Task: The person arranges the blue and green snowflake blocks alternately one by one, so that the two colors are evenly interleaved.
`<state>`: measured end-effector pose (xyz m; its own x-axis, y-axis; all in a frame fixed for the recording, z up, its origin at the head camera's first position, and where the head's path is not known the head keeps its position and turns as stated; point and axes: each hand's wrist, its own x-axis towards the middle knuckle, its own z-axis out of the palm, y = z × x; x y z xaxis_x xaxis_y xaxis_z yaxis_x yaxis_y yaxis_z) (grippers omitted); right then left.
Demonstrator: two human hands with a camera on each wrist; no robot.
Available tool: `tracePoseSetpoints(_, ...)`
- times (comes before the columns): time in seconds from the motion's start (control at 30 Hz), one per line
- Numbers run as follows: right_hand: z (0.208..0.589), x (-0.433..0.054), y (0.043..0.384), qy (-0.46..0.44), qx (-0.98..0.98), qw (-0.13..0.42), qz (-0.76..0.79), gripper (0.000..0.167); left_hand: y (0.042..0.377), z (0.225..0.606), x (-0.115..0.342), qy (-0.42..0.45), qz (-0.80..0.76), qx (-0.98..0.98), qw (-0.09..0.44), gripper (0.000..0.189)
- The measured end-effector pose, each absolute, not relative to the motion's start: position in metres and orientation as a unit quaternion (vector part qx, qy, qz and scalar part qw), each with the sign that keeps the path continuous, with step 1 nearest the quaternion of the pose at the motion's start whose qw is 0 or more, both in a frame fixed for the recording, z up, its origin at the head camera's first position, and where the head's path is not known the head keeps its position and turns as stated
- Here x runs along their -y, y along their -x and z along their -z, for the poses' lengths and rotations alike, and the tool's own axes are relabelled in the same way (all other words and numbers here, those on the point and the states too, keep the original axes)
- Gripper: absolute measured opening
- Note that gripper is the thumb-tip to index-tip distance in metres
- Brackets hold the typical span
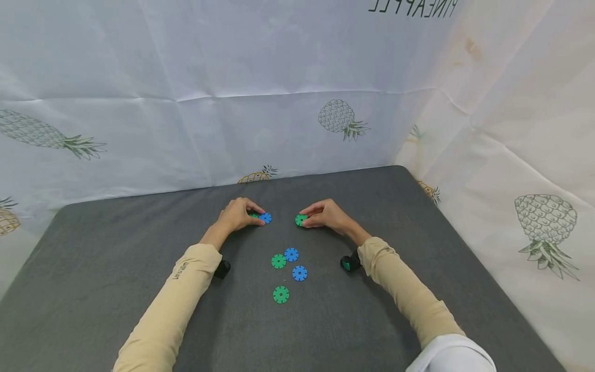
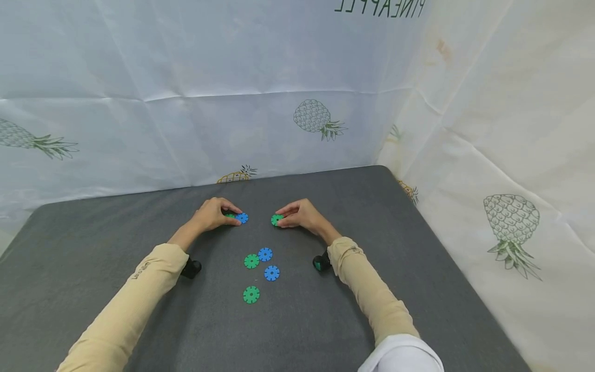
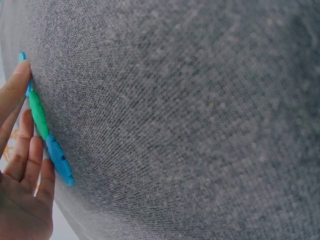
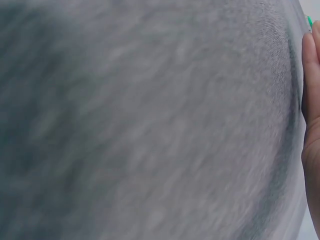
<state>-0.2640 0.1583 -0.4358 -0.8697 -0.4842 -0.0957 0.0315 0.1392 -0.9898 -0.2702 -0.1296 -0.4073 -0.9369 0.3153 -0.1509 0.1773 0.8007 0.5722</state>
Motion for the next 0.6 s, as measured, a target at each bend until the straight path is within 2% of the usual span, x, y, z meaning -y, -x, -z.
tracePoseSetpoints(0.6, 0.429, -0.129, 0.278, 0.103, -0.729, 0.182, 0.652, 0.031, 0.271, 0.407, 0.129, -0.132, -0.288, -0.941, 0.121, 0.032)
